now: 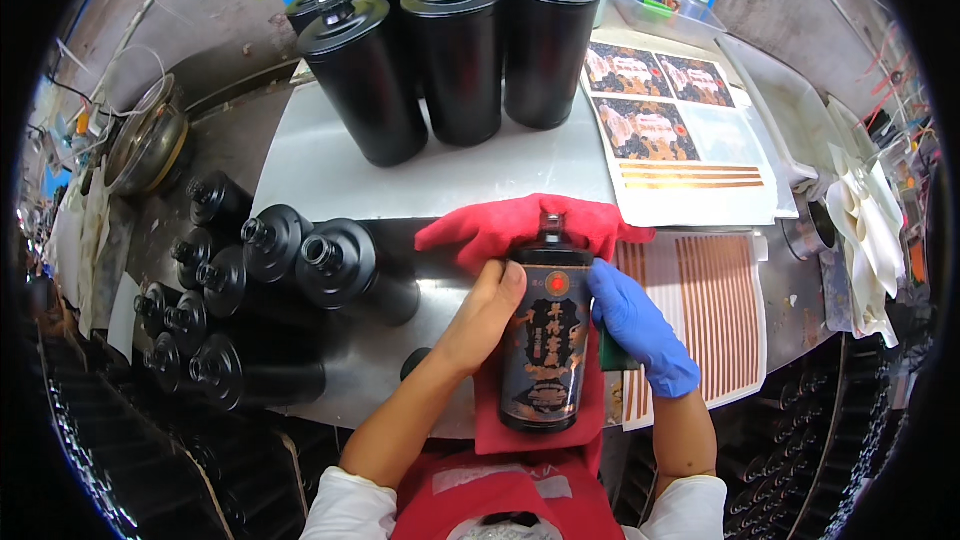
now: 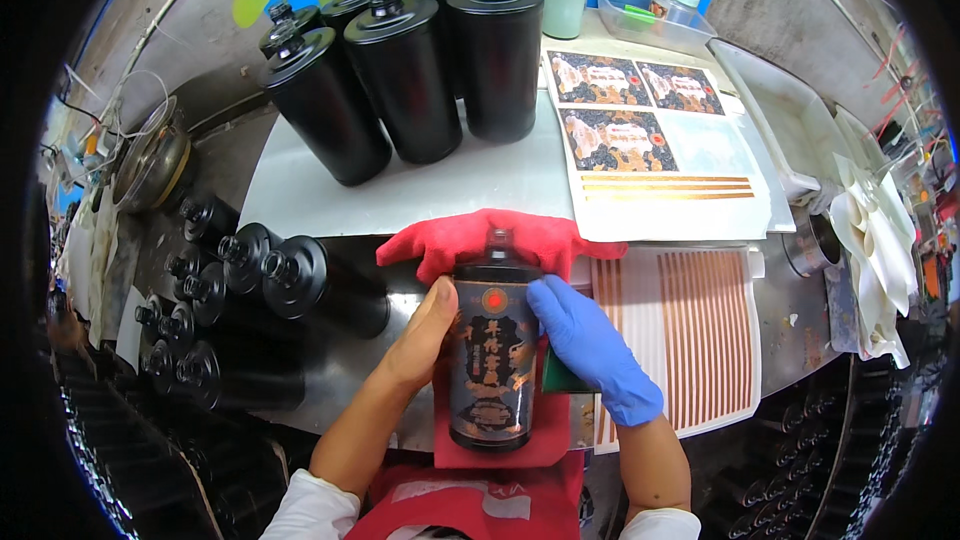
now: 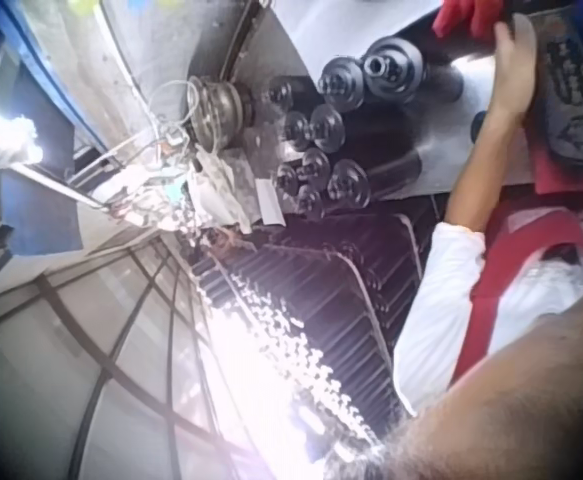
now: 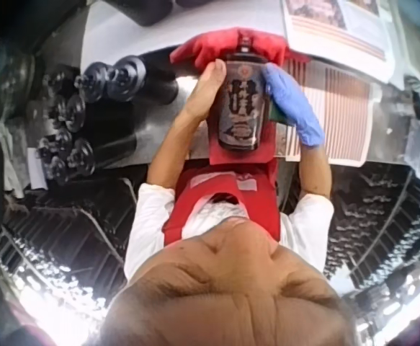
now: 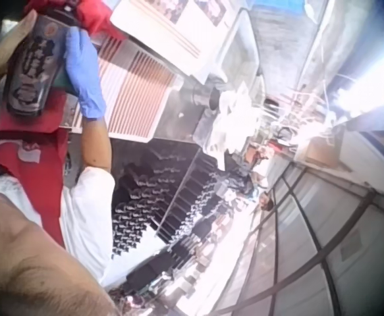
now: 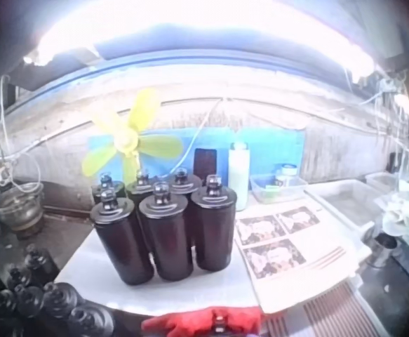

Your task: The person applies printed labels and copper-colored strips to black cylindrical containers. They wipe the container surface, align and press the label, then apply a strip around the top and bottom edges using a green tool to smooth it.

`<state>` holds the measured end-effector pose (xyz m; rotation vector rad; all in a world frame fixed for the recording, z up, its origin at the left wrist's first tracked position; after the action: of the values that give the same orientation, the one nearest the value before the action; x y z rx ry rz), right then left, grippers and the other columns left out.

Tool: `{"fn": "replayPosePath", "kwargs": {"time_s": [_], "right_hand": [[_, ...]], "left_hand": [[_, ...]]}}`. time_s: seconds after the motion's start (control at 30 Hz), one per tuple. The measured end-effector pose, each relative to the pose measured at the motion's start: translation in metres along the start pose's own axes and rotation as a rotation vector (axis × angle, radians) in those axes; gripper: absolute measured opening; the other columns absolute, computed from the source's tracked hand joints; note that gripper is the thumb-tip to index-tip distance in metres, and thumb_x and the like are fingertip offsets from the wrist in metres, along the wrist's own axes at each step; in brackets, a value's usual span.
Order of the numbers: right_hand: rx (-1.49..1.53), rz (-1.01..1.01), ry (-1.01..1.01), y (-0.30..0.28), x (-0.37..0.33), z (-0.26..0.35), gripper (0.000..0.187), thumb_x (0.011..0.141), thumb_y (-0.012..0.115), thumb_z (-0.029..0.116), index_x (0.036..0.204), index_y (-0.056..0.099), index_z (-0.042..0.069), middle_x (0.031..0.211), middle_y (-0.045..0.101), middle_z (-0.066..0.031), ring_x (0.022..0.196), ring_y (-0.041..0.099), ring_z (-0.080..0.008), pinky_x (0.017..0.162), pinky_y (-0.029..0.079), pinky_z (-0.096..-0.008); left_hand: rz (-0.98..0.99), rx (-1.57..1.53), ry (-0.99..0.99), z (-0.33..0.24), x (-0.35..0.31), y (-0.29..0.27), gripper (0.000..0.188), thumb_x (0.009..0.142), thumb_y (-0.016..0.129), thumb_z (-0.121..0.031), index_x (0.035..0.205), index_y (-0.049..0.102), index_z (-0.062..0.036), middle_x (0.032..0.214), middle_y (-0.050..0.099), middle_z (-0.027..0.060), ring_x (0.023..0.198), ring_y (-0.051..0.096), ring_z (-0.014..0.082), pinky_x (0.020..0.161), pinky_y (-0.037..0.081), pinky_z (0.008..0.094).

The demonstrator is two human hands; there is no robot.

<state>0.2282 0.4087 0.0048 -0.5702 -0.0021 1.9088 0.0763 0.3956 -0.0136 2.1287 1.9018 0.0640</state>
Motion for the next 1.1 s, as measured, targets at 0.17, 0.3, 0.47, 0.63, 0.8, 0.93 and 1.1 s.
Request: {"fn": "replayPosePath", "kwargs": {"time_s": [0.17, 0.3, 0.47, 0.63, 0.8, 0.93, 1.1], "right_hand": [[0.053, 0.028, 0.032, 0.010, 0.015, -0.026, 0.051, 0.094, 0.044, 0.047, 0.110, 0.055, -0.001, 0.095, 0.063, -0.0169, 0.089, 0.059, -0.0224, 0.082, 0.045, -0.0334], [0.454, 0.133, 0.090, 0.019, 0.014, -0.021, 0.059, 0.095, 0.038, 0.052, 0.113, 0.058, -0.001, 0.102, 0.065, -0.0073, 0.090, 0.057, -0.0125, 0.082, 0.045, -0.0268], [0.305, 0.080, 0.176, 0.015, 0.008, -0.042, 0.065, 0.097, 0.028, 0.055, 0.111, 0.061, 0.001, 0.100, 0.065, -0.0072, 0.089, 0.057, -0.0114, 0.082, 0.045, -0.0243], [0.271, 0.107, 0.288, 0.012, 0.013, -0.042, 0.068, 0.095, 0.027, 0.059, 0.103, 0.063, 0.002, 0.101, 0.065, -0.0099, 0.092, 0.057, -0.0126, 0.079, 0.047, -0.0265], [0.471, -0.032, 0.197, 0.018, 0.022, -0.026, 0.065, 0.094, 0.030, 0.060, 0.100, 0.063, 0.004, 0.084, 0.064, -0.0065, 0.074, 0.058, -0.0106, 0.068, 0.049, -0.0242], [0.823, 0.149, 0.220, -0.001, 0.028, -0.067, 0.065, 0.093, 0.032, 0.061, 0.106, 0.058, 0.002, 0.072, 0.061, -0.0009, 0.055, 0.055, -0.0076, 0.056, 0.051, -0.0217], [1.015, 0.146, 0.271, 0.000, -0.034, -0.067, 0.042, 0.093, 0.053, 0.028, 0.120, 0.051, -0.004, 0.102, 0.062, -0.0104, 0.092, 0.062, -0.0176, 0.084, 0.053, -0.0327]], "left_hand": [[-0.039, 0.278, -0.089, 0.001, 0.010, -0.004, 0.055, 0.090, 0.055, -0.048, 0.093, 0.057, 0.0067, 0.083, 0.061, 0.0093, 0.078, 0.057, 0.0121, 0.070, 0.047, 0.0280], [0.045, 0.023, -0.137, 0.017, 0.019, -0.007, 0.061, 0.090, 0.051, -0.054, 0.084, 0.061, 0.0055, 0.080, 0.062, 0.0065, 0.075, 0.056, 0.0110, 0.069, 0.046, 0.0261], [0.064, 0.036, 0.123, 0.005, -0.004, 0.005, 0.062, 0.097, 0.031, -0.053, 0.109, 0.054, 0.0032, 0.100, 0.060, 0.0076, 0.094, 0.053, 0.0117, 0.085, 0.043, 0.0256], [0.059, -0.028, -0.053, 0.018, 0.003, -0.003, 0.058, 0.099, 0.027, -0.048, 0.105, 0.055, 0.0020, 0.097, 0.060, 0.0072, 0.092, 0.054, 0.0122, 0.084, 0.043, 0.0257], [0.010, -0.045, -0.070, 0.029, 0.006, -0.007, 0.063, 0.099, 0.023, -0.051, 0.107, 0.056, 0.0014, 0.097, 0.060, 0.0066, 0.093, 0.054, 0.0129, 0.084, 0.043, 0.0257], [0.091, -0.081, 0.033, 0.021, 0.001, 0.003, 0.061, 0.099, 0.023, -0.050, 0.121, 0.046, 0.0017, 0.109, 0.056, 0.0074, 0.097, 0.054, 0.0145, 0.087, 0.042, 0.0266], [0.111, 0.025, 0.191, 0.009, -0.023, 0.009, 0.055, 0.101, 0.025, -0.039, 0.139, 0.026, 0.0020, 0.126, 0.047, 0.0129, 0.111, 0.048, 0.0181, 0.097, 0.037, 0.0293]]}}
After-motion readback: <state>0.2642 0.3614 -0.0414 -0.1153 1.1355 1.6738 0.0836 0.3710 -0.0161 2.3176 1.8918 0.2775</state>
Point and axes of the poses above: each hand's wrist, its own x-axis towards the middle knuckle, its own y-axis out of the palm, z = x × y, the point moved 8 cm from there along x, towards the middle knuckle
